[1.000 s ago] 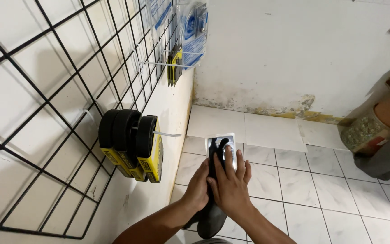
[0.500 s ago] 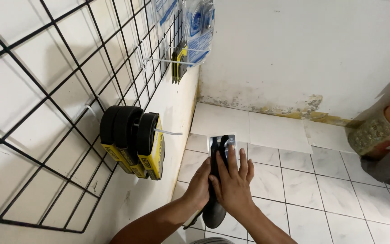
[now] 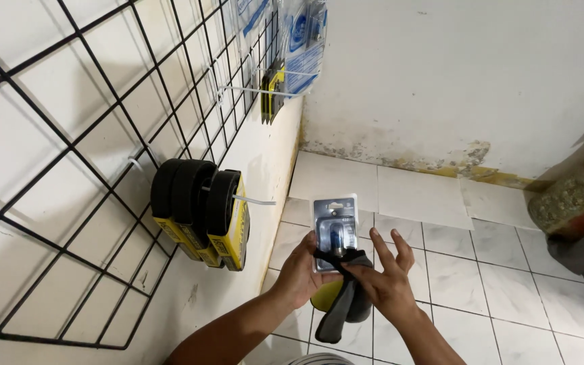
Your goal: Cleaning a packaged automotive light bulb with a cloth and hanging it back on a wall grid.
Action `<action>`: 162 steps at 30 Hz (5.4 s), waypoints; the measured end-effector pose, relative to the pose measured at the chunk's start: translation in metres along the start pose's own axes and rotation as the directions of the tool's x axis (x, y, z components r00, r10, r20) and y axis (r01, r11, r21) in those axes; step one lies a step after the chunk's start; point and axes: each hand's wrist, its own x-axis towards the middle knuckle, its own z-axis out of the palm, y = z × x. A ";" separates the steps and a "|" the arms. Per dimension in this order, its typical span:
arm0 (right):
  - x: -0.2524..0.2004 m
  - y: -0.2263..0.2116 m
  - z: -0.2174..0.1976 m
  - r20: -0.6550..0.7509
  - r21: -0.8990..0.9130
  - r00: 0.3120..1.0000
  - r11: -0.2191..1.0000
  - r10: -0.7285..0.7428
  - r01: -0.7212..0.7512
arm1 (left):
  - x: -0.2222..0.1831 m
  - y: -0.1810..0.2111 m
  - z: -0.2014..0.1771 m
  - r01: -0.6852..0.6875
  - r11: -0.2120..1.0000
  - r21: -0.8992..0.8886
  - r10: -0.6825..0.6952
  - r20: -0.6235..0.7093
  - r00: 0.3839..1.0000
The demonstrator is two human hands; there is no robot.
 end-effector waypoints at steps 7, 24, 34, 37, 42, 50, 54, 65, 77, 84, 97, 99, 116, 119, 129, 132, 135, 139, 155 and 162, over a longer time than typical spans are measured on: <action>0.000 -0.009 0.002 0.168 0.032 0.986 0.999 -0.010 0.005 | 0.000 -0.012 -0.011 -0.018 1.000 -0.005 0.018 0.074 0.997; 0.033 0.027 -0.014 0.037 0.040 0.999 0.999 -0.009 0.007 | 0.009 -0.002 -0.001 0.036 0.997 0.066 -0.043 0.112 0.993; 0.021 -0.010 0.007 0.133 0.044 0.988 0.995 0.082 -0.088 | 0.019 0.011 -0.018 -0.126 0.991 0.040 0.120 0.127 0.985; 0.017 0.004 0.013 0.128 -0.006 0.988 0.997 0.083 -0.083 | 0.018 0.011 -0.012 -0.077 0.997 0.020 0.074 0.102 0.992; 0.045 0.009 0.012 0.113 0.001 0.986 0.992 0.125 -0.126 | 0.028 0.006 -0.017 -0.055 0.995 0.086 0.047 0.088 0.995; 0.032 -0.011 0.018 0.162 0.117 0.969 0.972 0.186 -0.206 | 0.027 0.016 -0.019 -0.130 0.991 0.008 0.129 0.043 0.991; 0.028 -0.005 0.022 0.163 0.126 0.967 0.968 0.198 -0.219 | 0.027 0.015 -0.020 -0.112 0.994 -0.009 0.112 0.087 0.990; 0.079 0.028 0.013 0.354 0.251 0.929 0.946 0.109 -0.206 | 0.025 0.025 -0.020 0.066 0.996 0.058 -0.066 -0.008 0.998; 0.102 0.021 -0.003 0.508 0.316 0.861 0.934 -0.016 -0.169 | 0.030 0.013 -0.031 0.161 0.976 0.145 -0.167 0.035 0.985; 0.091 0.021 -0.001 0.438 0.209 0.899 0.972 0.002 -0.104 | 0.030 0.011 -0.028 0.127 0.983 0.131 -0.138 0.085 0.987; 0.073 -0.006 0.027 0.007 0.136 0.991 0.981 0.135 -0.135 | 0.014 0.021 -0.013 -0.020 0.999 0.037 0.018 0.066 0.998; 0.059 -0.006 0.035 -0.003 0.117 0.990 0.983 0.140 -0.139 | 0.013 0.024 -0.011 -0.079 0.996 0.027 0.076 0.106 0.991; 0.057 0.015 0.013 0.200 0.129 0.979 0.989 0.041 -0.067 | 0.017 0.024 -0.010 -0.080 0.995 0.053 0.074 0.109 0.991; 0.072 0.022 0.005 0.260 0.120 0.966 0.992 0.005 -0.037 | 0.019 0.019 -0.015 -0.057 0.995 0.084 0.050 0.083 0.995; 0.087 0.026 0.001 0.456 0.101 0.888 0.995 -0.064 0.020 | 0.033 0.009 -0.033 0.047 0.997 0.063 -0.049 0.032 0.998; 0.081 0.020 0.010 0.437 0.159 0.897 0.987 -0.069 -0.002 | 0.039 0.009 -0.038 0.064 0.997 0.033 -0.064 -0.005 0.998; 0.066 0.020 0.025 0.314 0.195 0.946 0.981 -0.073 0.011 | 0.038 0.012 -0.037 0.049 0.999 0.005 -0.049 -0.001 0.999; 0.056 0.008 0.036 0.036 0.164 0.987 0.976 -0.154 0.146 | 0.034 0.015 -0.032 -0.013 0.997 -0.075 0.017 0.043 0.999; 0.071 0.008 0.034 0.206 -0.001 0.976 0.998 -0.069 0.070 | 0.029 0.010 -0.029 -0.109 0.994 0.017 0.107 0.074 0.991; 0.075 0.007 0.039 0.191 -0.028 0.981 0.999 -0.015 0.020 | 0.032 0.011 -0.030 -0.148 0.988 0.043 0.143 0.105 0.984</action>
